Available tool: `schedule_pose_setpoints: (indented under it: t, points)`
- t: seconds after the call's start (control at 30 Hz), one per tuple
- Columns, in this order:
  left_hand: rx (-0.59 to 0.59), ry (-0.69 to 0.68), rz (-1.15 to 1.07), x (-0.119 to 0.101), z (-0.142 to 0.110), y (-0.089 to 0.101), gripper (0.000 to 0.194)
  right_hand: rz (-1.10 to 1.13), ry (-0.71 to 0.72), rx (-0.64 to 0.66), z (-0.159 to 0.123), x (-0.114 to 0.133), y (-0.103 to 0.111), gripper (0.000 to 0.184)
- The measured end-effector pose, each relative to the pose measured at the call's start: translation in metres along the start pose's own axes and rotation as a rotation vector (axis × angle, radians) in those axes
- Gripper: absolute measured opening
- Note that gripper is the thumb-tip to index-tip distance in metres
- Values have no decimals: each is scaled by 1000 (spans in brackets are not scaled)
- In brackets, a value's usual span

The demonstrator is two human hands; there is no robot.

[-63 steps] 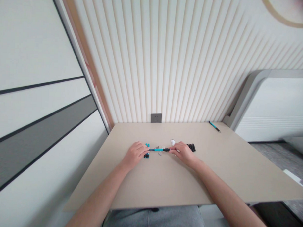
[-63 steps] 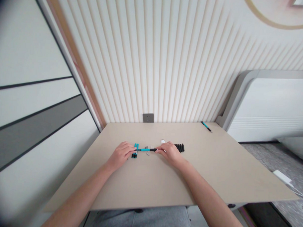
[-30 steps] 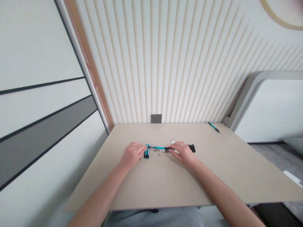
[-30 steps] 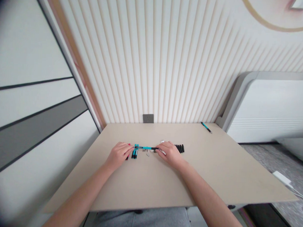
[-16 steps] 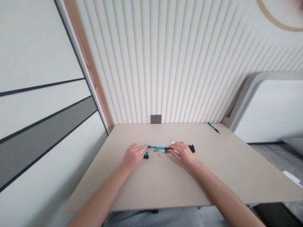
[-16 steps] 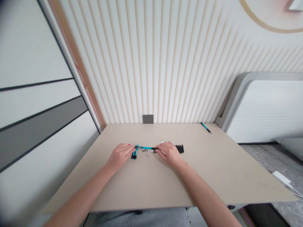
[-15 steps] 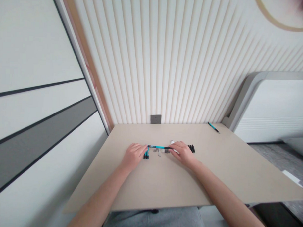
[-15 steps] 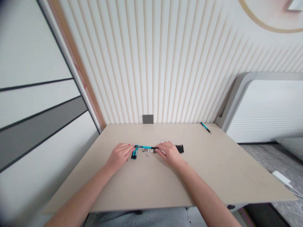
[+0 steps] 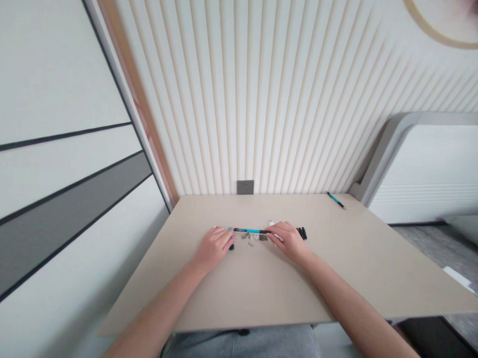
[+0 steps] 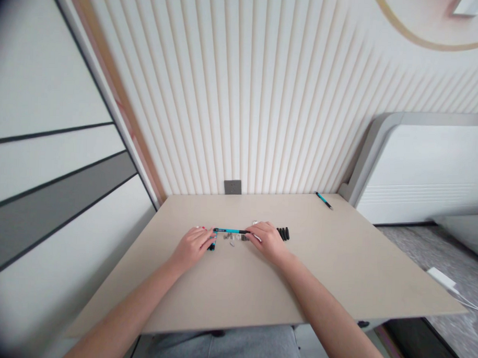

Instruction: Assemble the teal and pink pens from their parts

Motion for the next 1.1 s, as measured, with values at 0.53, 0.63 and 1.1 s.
schedule_pose_setpoints:
  t: [0.53, 0.63, 1.1]
  points:
    - [-8, 72, -182, 13, 1, 15, 35, -6, 0, -4, 3, 6, 6, 21]
    - [22, 31, -181, 10, 2, 11, 26, 11, 14, 21, 3, 7, 4, 20]
    - [-16, 66, -206, 9, 2, 13, 31, 18, 11, 34, 2, -5, 5, 22]
Point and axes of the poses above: each hand's wrist, its own z-axis towards the middle knuckle, its own y-axis out of the back of the hand, x = y × z, the point moved 2 cm from there along z, towards the middle knuckle, and after that the axes turned 4 degrees about x, right-handed, at the moved point
